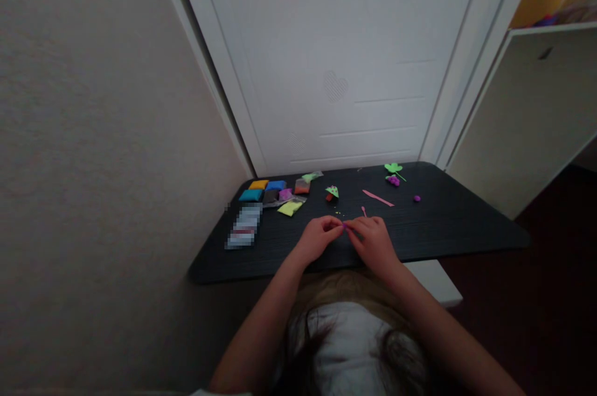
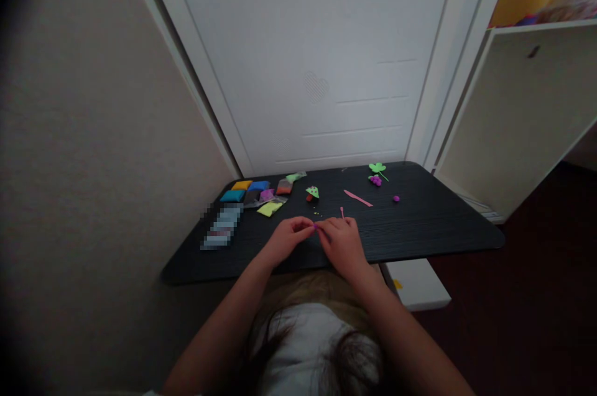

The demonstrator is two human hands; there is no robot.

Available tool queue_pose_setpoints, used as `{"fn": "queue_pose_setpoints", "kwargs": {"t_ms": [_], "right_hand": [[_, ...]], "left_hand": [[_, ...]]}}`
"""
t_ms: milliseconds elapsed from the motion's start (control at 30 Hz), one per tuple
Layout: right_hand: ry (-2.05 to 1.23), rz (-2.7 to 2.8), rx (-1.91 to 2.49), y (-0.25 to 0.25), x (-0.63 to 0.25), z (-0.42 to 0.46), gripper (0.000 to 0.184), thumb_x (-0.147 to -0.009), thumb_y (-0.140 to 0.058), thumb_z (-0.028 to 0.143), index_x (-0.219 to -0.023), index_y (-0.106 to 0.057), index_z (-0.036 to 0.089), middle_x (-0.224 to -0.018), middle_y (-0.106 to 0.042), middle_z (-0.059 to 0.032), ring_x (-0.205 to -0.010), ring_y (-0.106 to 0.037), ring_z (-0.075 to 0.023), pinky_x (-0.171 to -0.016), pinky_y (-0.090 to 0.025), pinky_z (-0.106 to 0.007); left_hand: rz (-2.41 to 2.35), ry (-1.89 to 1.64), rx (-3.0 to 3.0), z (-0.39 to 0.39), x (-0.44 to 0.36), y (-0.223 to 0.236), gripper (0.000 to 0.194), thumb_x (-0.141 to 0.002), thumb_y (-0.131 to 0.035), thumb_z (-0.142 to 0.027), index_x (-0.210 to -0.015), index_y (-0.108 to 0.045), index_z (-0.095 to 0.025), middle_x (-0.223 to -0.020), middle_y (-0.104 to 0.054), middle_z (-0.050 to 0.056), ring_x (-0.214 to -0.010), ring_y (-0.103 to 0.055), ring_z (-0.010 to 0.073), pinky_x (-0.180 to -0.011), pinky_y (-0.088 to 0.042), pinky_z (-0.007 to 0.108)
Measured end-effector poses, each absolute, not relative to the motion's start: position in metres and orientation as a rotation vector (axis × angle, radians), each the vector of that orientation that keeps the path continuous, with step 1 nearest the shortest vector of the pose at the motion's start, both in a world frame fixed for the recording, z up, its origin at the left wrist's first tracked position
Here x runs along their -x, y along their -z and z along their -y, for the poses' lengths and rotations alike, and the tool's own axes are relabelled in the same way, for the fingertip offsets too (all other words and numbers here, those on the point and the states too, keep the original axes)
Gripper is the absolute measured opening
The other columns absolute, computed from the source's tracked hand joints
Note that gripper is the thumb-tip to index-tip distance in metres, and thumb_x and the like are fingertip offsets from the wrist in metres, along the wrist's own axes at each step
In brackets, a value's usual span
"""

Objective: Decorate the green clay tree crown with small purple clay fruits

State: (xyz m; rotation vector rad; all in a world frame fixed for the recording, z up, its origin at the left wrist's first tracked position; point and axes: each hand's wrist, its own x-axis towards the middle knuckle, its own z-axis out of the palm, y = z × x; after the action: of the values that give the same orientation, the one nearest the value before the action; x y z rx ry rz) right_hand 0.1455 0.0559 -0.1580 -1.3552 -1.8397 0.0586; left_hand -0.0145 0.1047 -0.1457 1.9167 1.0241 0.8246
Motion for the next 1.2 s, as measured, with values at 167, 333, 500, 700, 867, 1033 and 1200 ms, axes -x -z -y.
{"fn": "queue_pose_setpoints", "kwargs": {"t_ms": [167, 333, 500, 700, 867, 1033, 1200], "right_hand": [[-0.012, 1.879, 1.341, 0.161, -0.131, -0.054, 0.018, -0.083, -0.047, 0.024, -0.095, -0.060, 0.024, -0.091, -0.066, -0.0023, -0.088, -0.056, -0.0167, -0.083, -0.029, -0.035], [-0.010, 1.872, 1.339, 0.165, -0.134, -0.054, 0.014, -0.082, -0.048, 0.024, -0.089, -0.061, 0.023, -0.088, -0.066, -0.0013, -0.085, -0.057, -0.0161, -0.082, -0.029, -0.034], [-0.032, 1.858, 1.331, 0.169, -0.136, -0.059, 0.015, -0.081, -0.049, 0.027, -0.091, -0.060, 0.023, -0.088, -0.066, -0.0025, -0.084, -0.057, -0.0169, -0.079, -0.031, -0.034], [-0.052, 1.853, 1.333, 0.169, -0.138, -0.060, 0.015, -0.081, -0.049, 0.029, -0.086, -0.061, 0.023, -0.084, -0.067, -0.0030, -0.081, -0.058, -0.0174, -0.078, -0.031, -0.034], [-0.065, 1.868, 1.328, 0.168, -0.138, -0.058, 0.015, -0.080, -0.049, 0.025, -0.088, -0.062, 0.024, -0.087, -0.067, -0.0023, -0.083, -0.058, -0.0170, -0.080, -0.030, -0.034], [-0.064, 1.871, 1.330, 0.167, -0.138, -0.056, 0.014, -0.080, -0.049, 0.023, -0.086, -0.061, 0.023, -0.087, -0.067, -0.0024, -0.084, -0.057, -0.0175, -0.082, -0.029, -0.035], [-0.068, 1.853, 1.323, 0.165, -0.134, -0.052, 0.013, -0.079, -0.048, 0.022, -0.083, -0.061, 0.021, -0.084, -0.066, -0.0038, -0.082, -0.056, -0.0178, -0.084, -0.028, -0.036]], "left_hand": [[-1.022, -0.894, -1.820, -0.103, 0.018, 0.163, 0.024, -0.074, -0.051, -0.035, -0.079, -0.061, -0.014, -0.073, -0.062, 0.002, -0.067, -0.055, 0.0124, -0.064, -0.042, 0.023], [-1.028, -0.916, -1.794, -0.105, 0.017, 0.168, 0.021, -0.072, -0.053, -0.033, -0.078, -0.061, -0.015, -0.070, -0.061, 0.000, -0.066, -0.054, 0.0122, -0.063, -0.041, 0.023], [-1.035, -0.895, -1.812, -0.103, 0.017, 0.165, 0.022, -0.072, -0.052, -0.033, -0.078, -0.063, -0.016, -0.071, -0.062, 0.001, -0.067, -0.055, 0.0131, -0.065, -0.041, 0.024], [-1.037, -0.873, -1.849, -0.102, 0.017, 0.163, 0.024, -0.074, -0.050, -0.035, -0.078, -0.064, -0.016, -0.070, -0.063, 0.001, -0.068, -0.055, 0.0139, -0.066, -0.041, 0.025], [-1.010, -0.854, -1.878, -0.100, 0.017, 0.160, 0.026, -0.074, -0.050, -0.037, -0.077, -0.064, -0.016, -0.075, -0.064, 0.002, -0.070, -0.055, 0.0139, -0.067, -0.041, 0.024], [-0.994, -0.833, -1.892, -0.100, 0.018, 0.159, 0.027, -0.075, -0.050, -0.038, -0.079, -0.064, -0.015, -0.076, -0.064, 0.002, -0.072, -0.055, 0.0142, -0.067, -0.040, 0.024], [-0.974, -0.794, -1.904, -0.099, 0.019, 0.155, 0.026, -0.075, -0.049, -0.036, -0.077, -0.064, -0.015, -0.075, -0.064, 0.002, -0.072, -0.055, 0.0137, -0.068, -0.041, 0.024]]}}
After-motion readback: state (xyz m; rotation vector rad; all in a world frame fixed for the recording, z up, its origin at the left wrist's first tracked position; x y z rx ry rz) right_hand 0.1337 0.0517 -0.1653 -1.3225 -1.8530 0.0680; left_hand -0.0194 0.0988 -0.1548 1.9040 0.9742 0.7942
